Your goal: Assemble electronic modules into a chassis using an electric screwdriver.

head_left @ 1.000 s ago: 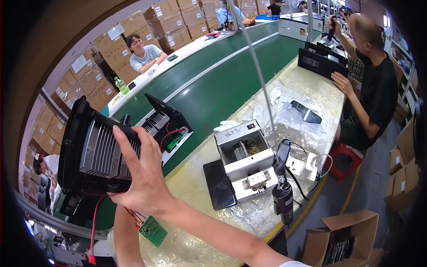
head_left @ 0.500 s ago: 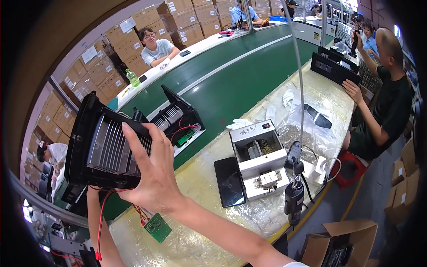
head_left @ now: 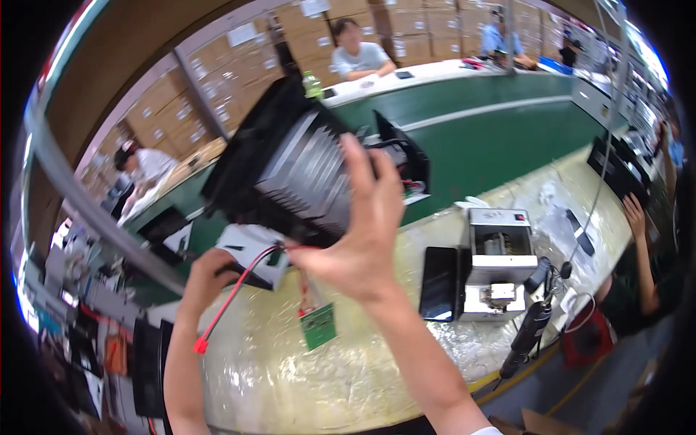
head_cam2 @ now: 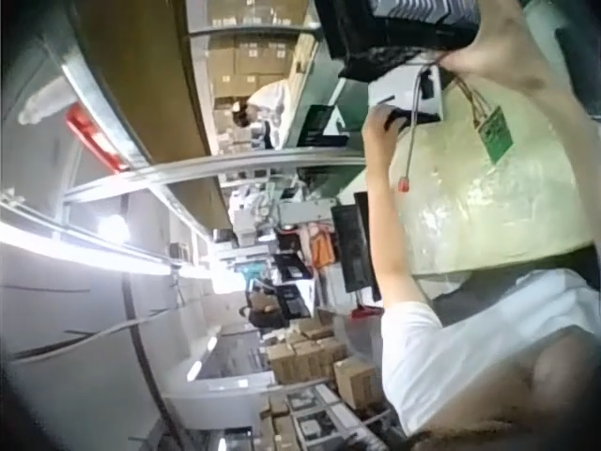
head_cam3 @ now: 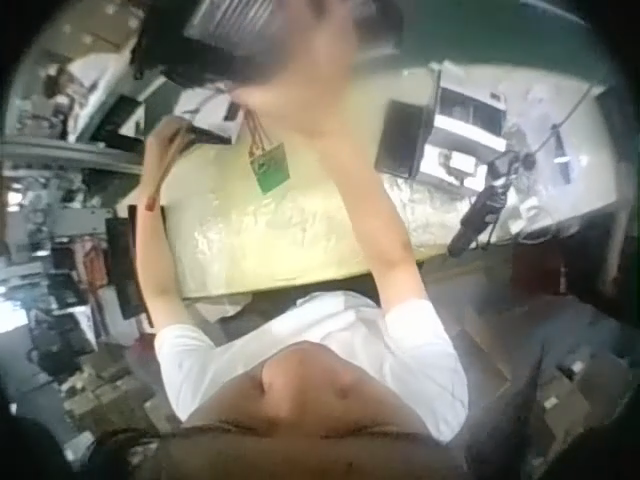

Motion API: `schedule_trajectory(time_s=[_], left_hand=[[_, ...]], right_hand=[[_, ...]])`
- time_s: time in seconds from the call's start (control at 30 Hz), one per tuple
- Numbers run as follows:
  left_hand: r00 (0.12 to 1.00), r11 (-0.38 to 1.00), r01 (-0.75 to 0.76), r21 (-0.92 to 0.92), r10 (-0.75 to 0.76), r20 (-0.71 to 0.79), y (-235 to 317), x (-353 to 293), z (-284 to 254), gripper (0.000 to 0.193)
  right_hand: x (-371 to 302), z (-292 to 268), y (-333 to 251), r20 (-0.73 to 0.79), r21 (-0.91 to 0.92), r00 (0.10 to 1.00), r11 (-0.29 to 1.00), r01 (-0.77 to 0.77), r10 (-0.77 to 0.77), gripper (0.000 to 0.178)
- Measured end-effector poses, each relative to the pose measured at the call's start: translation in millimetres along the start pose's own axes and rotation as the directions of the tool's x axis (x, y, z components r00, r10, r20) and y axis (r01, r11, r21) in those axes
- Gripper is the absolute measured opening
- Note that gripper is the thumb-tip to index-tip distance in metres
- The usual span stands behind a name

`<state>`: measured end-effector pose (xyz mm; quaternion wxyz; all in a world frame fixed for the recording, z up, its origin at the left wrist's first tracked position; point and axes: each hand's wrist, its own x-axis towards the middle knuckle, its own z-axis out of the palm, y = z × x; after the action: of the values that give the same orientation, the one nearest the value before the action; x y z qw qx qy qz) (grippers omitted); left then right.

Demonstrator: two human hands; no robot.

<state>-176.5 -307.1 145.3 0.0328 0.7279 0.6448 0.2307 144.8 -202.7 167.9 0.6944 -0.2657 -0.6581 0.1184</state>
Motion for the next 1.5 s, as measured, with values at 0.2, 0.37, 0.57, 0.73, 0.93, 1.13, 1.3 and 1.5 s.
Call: schedule_trajectory(time_s=[0.2, 0.37, 0.57, 0.73, 0.93, 1.13, 1.3, 1.5], left_hand=[[0.989, 0.991, -0.105, 0.08, 0.095, 0.117, 98.3, -81.0, 17.8, 0.032], [0.996, 0.997, 0.069, -0.029, -0.071, -0.057, 176.5, -123.5, 16.0, 0.026], [0.695, 0.999, 0.032, -0.012, -0.031, -0.718, 267.6, -126.9, 123.6, 0.058], [0.614, 0.989, 0.054, -0.14, -0.144, -0.776, 246.8, -86.3, 164.1, 0.064], [0.669, 0.971, -0.139, -0.193, -0.051, -0.742, 233.3, -106.8, 150.6, 0.054], [0.844, 0.912, -0.127, -0.389, -0.107, -0.526, 236.1, -117.4, 152.2, 0.044], [0.891, 0.887, 0.064, -0.458, -0.257, -0.375, 209.8, -103.4, 165.0, 0.04], [0.915, 0.85, 0.237, -0.471, -0.358, -0.186, 188.7, -88.9, 185.0, 0.04]], right_hand=[[18.8, -36.3, -15.1, -0.001, 0.022, 0.998, 0.998, 0.061, -0.061, 0.124], [22.1, -58.8, -45.6, 0.034, -0.125, 0.987, 0.979, 0.161, -0.157, 0.118], [29.7, -63.7, -78.6, 0.006, -0.192, 0.965, 0.947, 0.257, -0.261, 0.117], [30.4, -87.1, -82.2, 0.072, -0.206, 0.951, 0.928, 0.309, -0.301, 0.118], [36.5, -116.8, -50.5, 0.283, -0.139, 0.886, 0.898, 0.417, -0.368, 0.118], [42.8, -107.8, -48.0, 0.653, -0.105, 0.676, 0.843, 0.528, -0.343, 0.099], [19.9, -49.5, -32.8, 0.767, 0.004, 0.456, 0.714, 0.701, -0.452, 0.088], [-4.6, -12.3, -20.1, 0.851, -0.012, 0.343, 0.637, 0.771, -0.398, 0.087]])
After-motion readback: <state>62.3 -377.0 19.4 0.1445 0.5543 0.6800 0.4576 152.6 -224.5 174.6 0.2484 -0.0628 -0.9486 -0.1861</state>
